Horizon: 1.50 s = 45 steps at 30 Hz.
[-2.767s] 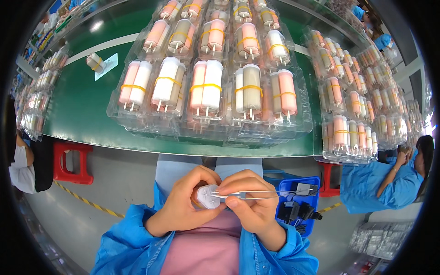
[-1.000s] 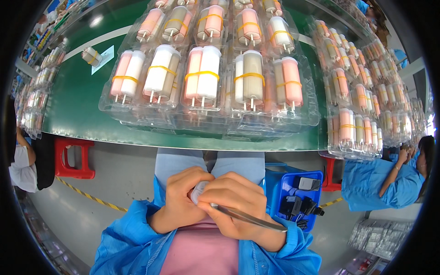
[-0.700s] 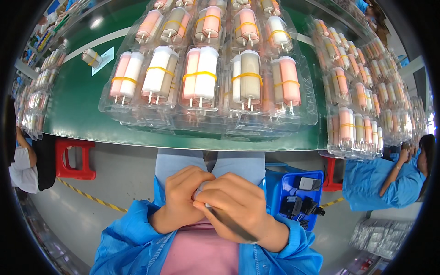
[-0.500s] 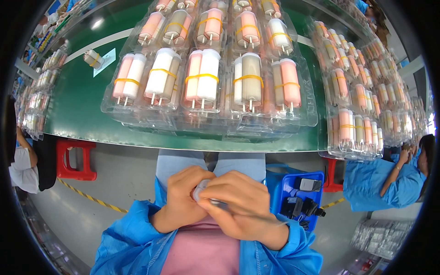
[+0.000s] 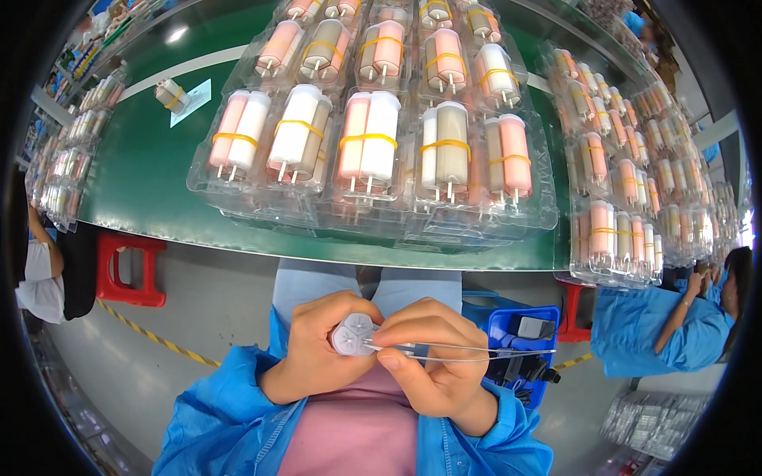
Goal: Using tweezers and a small tool to assemble or inspect small cylindrical electronic components at a factory workstation.
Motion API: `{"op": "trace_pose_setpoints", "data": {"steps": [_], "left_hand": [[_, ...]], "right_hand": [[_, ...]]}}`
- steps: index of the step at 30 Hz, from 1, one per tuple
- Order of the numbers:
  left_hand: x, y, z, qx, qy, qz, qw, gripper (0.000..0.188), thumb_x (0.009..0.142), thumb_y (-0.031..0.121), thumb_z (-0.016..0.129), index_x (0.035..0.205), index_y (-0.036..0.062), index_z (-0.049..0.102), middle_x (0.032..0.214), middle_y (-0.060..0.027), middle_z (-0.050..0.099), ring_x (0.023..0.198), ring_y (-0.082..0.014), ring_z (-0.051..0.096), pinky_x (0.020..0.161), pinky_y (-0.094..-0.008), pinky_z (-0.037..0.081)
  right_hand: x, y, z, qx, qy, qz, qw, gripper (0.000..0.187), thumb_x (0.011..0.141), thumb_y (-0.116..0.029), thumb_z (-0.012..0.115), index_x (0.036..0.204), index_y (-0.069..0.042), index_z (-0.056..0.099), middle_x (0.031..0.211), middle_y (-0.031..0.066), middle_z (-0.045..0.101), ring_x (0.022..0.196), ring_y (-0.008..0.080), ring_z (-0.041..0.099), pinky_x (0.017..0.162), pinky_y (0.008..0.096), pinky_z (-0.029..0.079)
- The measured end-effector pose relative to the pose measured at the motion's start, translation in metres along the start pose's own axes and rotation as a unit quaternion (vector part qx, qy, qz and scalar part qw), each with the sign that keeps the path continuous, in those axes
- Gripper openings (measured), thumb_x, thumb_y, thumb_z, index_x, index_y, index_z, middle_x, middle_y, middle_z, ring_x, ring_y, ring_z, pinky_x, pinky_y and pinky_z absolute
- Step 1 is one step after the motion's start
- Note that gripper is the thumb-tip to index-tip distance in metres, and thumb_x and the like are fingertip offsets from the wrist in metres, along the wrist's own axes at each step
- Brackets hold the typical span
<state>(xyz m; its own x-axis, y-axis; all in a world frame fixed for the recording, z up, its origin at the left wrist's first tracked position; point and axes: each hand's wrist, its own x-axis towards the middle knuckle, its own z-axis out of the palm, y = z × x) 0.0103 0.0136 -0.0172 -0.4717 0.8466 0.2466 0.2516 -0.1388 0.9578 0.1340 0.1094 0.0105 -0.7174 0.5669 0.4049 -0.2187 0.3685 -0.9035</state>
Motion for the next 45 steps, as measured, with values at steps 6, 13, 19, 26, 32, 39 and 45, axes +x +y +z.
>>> {"op": "trace_pose_setpoints", "data": {"steps": [6, 13, 19, 26, 32, 39, 45], "left_hand": [[0.0, 0.0, 0.002, -0.015, -0.009, -0.006, 1.0, 0.022, 0.063, 0.003, 0.073, 0.08, 0.0043, 0.06, 0.072, -0.0093, 0.061, 0.062, -0.0267, 0.06, 0.053, -0.0329, 0.045], [-0.001, 0.0, 0.001, 0.005, -0.004, 0.002, 1.0, 0.023, 0.063, 0.004, 0.073, 0.081, 0.0047, 0.06, 0.071, -0.0092, 0.06, 0.062, -0.0276, 0.059, 0.053, -0.0337, 0.045], [-0.001, -0.001, 0.001, 0.022, 0.003, 0.017, 1.0, 0.024, 0.062, 0.004, 0.073, 0.081, 0.0053, 0.06, 0.07, -0.0081, 0.059, 0.061, -0.027, 0.058, 0.053, -0.0338, 0.045], [-0.001, -0.002, 0.0, 0.021, 0.003, 0.033, 0.999, 0.025, 0.06, 0.004, 0.073, 0.081, 0.005, 0.06, 0.071, -0.0083, 0.059, 0.061, -0.0275, 0.058, 0.052, -0.0343, 0.045], [-0.001, -0.004, -0.001, 0.033, 0.011, 0.046, 0.998, 0.024, 0.059, 0.004, 0.073, 0.08, 0.0047, 0.06, 0.071, -0.0088, 0.059, 0.061, -0.0283, 0.058, 0.052, -0.0347, 0.045], [0.0, -0.003, 0.0, 0.025, 0.012, 0.047, 0.998, 0.023, 0.061, 0.004, 0.074, 0.079, 0.0048, 0.06, 0.07, -0.0082, 0.06, 0.06, -0.0274, 0.058, 0.052, -0.0343, 0.045], [-0.001, -0.003, 0.001, 0.01, 0.011, 0.038, 0.999, 0.022, 0.061, 0.004, 0.074, 0.079, 0.0047, 0.06, 0.071, -0.0084, 0.06, 0.061, -0.027, 0.059, 0.053, -0.0338, 0.045]], "right_hand": [[0.002, -0.002, 0.004, -0.02, -0.011, -0.001, 1.0, 0.015, 0.073, -0.001, 0.071, 0.087, 0.001, 0.066, 0.081, 0.0132, 0.066, 0.066, 0.0217, 0.062, 0.058, 0.0287, 0.048], [0.005, -0.004, 0.008, -0.046, -0.027, -0.027, 0.998, 0.017, 0.072, -0.001, 0.073, 0.087, 0.0, 0.066, 0.082, 0.0118, 0.065, 0.067, 0.0246, 0.063, 0.059, 0.0302, 0.05], [0.007, -0.005, 0.007, -0.071, -0.047, -0.039, 0.996, 0.018, 0.07, -0.001, 0.074, 0.087, 0.0, 0.067, 0.083, 0.0122, 0.065, 0.067, 0.0257, 0.063, 0.059, 0.0309, 0.05], [0.006, -0.002, 0.004, -0.046, -0.053, -0.035, 0.997, 0.02, 0.069, -0.001, 0.075, 0.087, 0.0, 0.068, 0.082, 0.013, 0.066, 0.067, 0.0258, 0.063, 0.058, 0.0307, 0.051], [0.008, 0.0, 0.009, -0.069, -0.047, -0.061, 0.995, 0.017, 0.071, -0.002, 0.075, 0.086, 0.0, 0.068, 0.081, 0.0122, 0.066, 0.065, 0.0251, 0.063, 0.057, 0.0305, 0.05], [0.004, 0.003, 0.01, -0.044, -0.022, -0.058, 0.997, 0.015, 0.072, -0.002, 0.074, 0.085, -0.001, 0.067, 0.08, 0.0116, 0.066, 0.065, 0.0246, 0.062, 0.057, 0.0302, 0.05], [0.003, 0.003, 0.01, -0.037, -0.027, -0.063, 0.997, 0.016, 0.073, -0.003, 0.074, 0.087, 0.0, 0.067, 0.081, 0.0121, 0.066, 0.066, 0.025, 0.063, 0.058, 0.0305, 0.051]]}}
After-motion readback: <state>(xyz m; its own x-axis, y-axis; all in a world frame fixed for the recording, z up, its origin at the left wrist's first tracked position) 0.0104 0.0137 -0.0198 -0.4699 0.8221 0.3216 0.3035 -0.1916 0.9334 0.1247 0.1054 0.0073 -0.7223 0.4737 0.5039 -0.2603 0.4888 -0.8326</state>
